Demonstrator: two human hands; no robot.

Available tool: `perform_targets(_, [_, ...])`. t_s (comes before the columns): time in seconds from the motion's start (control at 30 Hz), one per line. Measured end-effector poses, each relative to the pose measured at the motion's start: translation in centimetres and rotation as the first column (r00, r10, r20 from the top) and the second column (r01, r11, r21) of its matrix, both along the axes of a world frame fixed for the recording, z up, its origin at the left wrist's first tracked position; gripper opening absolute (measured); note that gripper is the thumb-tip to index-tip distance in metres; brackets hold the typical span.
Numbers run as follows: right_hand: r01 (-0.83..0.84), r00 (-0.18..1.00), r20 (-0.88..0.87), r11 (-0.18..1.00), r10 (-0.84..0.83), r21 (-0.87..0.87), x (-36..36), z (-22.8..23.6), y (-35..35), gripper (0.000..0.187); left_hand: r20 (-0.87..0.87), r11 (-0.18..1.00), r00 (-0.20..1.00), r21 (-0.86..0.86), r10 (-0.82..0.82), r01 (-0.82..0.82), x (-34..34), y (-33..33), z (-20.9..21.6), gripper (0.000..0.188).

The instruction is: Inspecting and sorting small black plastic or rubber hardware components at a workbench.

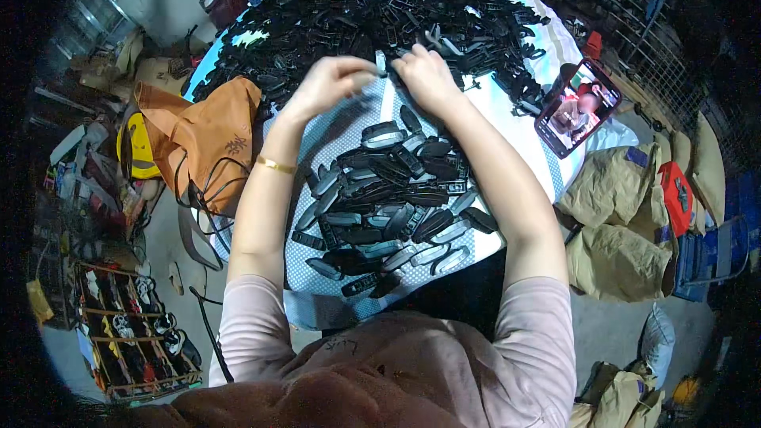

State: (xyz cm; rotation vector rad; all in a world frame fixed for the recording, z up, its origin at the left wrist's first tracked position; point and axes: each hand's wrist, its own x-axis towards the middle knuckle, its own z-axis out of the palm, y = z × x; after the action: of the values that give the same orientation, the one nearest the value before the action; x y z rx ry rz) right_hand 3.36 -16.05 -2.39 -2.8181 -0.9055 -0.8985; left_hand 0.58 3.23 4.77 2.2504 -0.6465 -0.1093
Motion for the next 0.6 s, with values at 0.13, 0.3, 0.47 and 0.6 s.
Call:
perform_targets(0.13, [-0.012, 1.0, -0.008, 0.991, 0.013, 0.136, 0.0, 0.2, -1.0, 0.02, 0.485, 0.996, 0.874, 0.066, 0.021, -0.061, 2.9, -0.1, -3.9, 0.028])
perform_targets(0.3, [-0.065, 0.996, 0.071, 0.952, 0.046, 0.298, -0.5, 0.2, -1.9, 0.022, 0.609, 0.985, 0.778, 0.153, -0.153, 0.073, 4.3, -2.5, -5.4, 0.036])
perform_targets(0.47, [0.062, 0.997, -0.071, 0.808, -0.025, 0.586, -1.2, 1.0, -3.3, 0.028, 0.545, 0.939, 0.813, 0.344, -0.206, 0.008, 4.2, -3.2, -5.8, 0.033])
perform_targets(0.6, [0.02, 0.988, -0.122, 0.711, 0.093, 0.703, -1.4, 1.4, -2.4, 0.03, 0.344, 1.0, 0.939, -0.008, 0.007, -0.004, 3.7, -2.5, -5.7, 0.033])
